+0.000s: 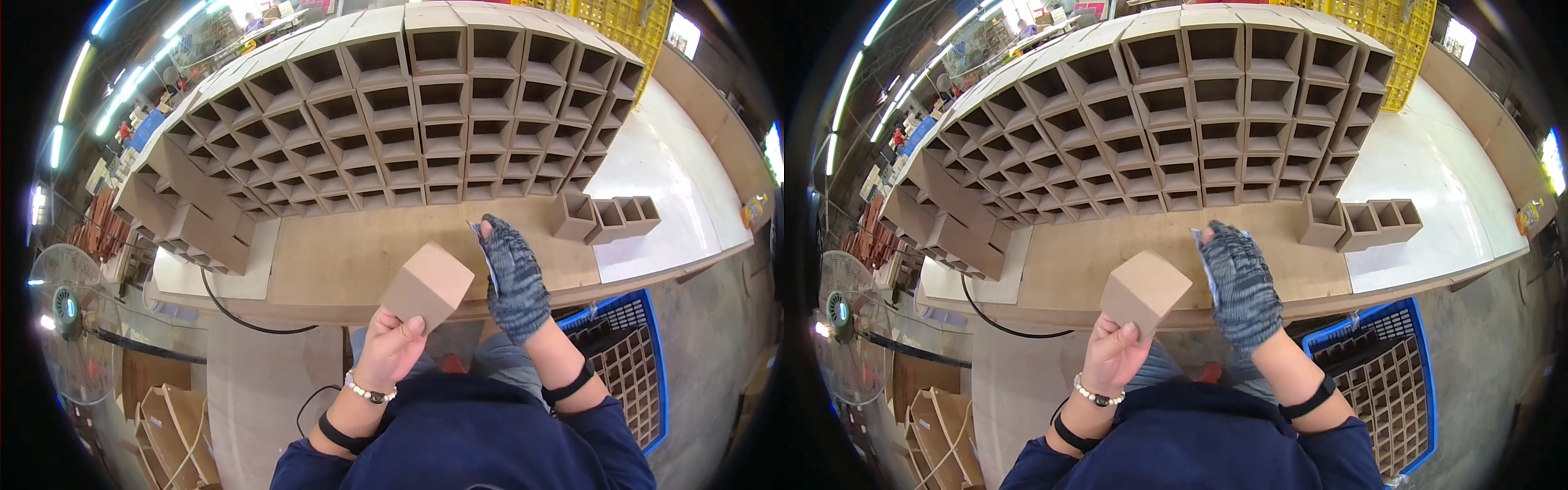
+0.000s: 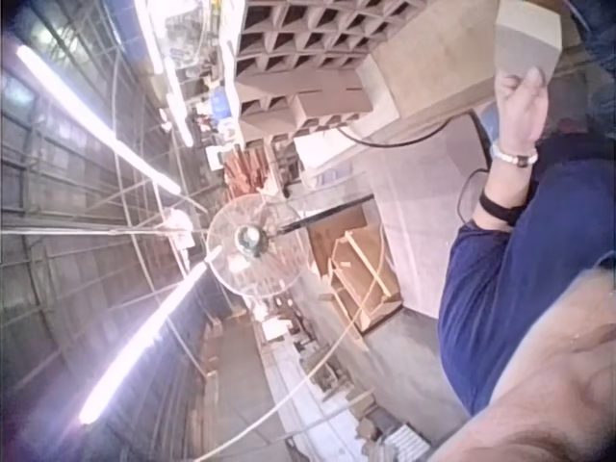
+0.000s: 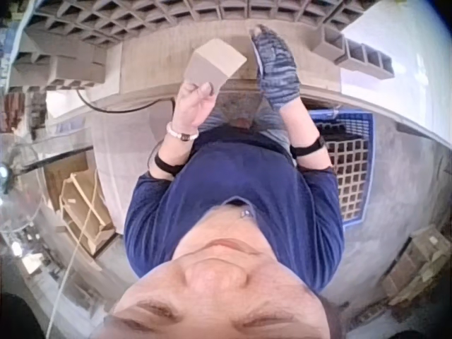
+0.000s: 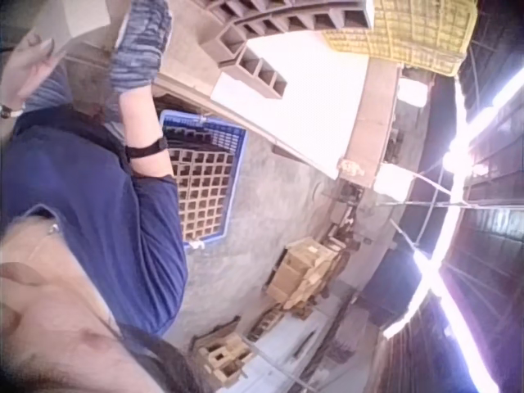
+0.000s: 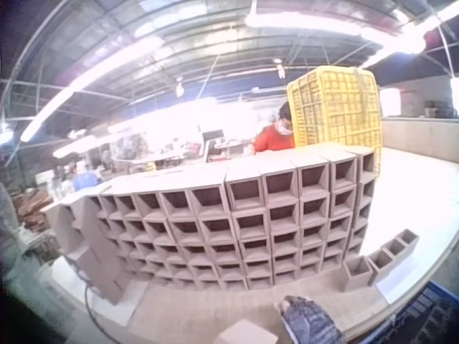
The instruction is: Manually sanding the edges and surfaces of small square wooden blocks in a manufacturing environment.
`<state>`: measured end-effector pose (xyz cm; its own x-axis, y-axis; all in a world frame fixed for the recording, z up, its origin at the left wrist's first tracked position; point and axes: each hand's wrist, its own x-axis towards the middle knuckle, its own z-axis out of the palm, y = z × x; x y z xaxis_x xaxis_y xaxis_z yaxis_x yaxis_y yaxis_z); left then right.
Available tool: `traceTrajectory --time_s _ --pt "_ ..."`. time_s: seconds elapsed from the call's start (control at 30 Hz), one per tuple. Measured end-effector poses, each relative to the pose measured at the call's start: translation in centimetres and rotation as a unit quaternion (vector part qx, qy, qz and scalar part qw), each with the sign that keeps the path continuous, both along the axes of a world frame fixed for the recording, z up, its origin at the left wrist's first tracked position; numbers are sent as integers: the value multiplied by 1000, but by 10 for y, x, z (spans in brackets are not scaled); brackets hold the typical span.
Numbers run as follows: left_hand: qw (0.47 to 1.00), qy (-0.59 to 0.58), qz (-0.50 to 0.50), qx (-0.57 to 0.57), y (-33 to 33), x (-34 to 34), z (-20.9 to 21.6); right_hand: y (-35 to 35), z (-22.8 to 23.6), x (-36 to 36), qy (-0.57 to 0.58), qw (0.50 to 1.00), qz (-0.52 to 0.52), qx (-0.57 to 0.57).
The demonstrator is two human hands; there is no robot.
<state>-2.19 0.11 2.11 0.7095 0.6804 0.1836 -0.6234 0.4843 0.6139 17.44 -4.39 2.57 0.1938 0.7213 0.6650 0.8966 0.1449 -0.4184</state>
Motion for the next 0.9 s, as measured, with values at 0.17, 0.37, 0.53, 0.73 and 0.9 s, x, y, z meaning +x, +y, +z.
traceTrajectory --time_s 0.17,0.37,0.53,0.73,0.9 --pt "998 61 -1 -35 6 -4 6 -30 47 -18 -191 967 164 -42" --pt "990 117 -65 45 9 -13 11 -22 42 -8 -252 949 187 -29" --pt "965 172 -161 116 -4 -18 23 16 20 29 -271 960 67 -28" --pt "961 214 -72 162 -1 -14 25 1 34 20 -186 981 36 36" --pt "964 214 -21 155 3 -11 11 -25 52 -13 -133 973 185 26"
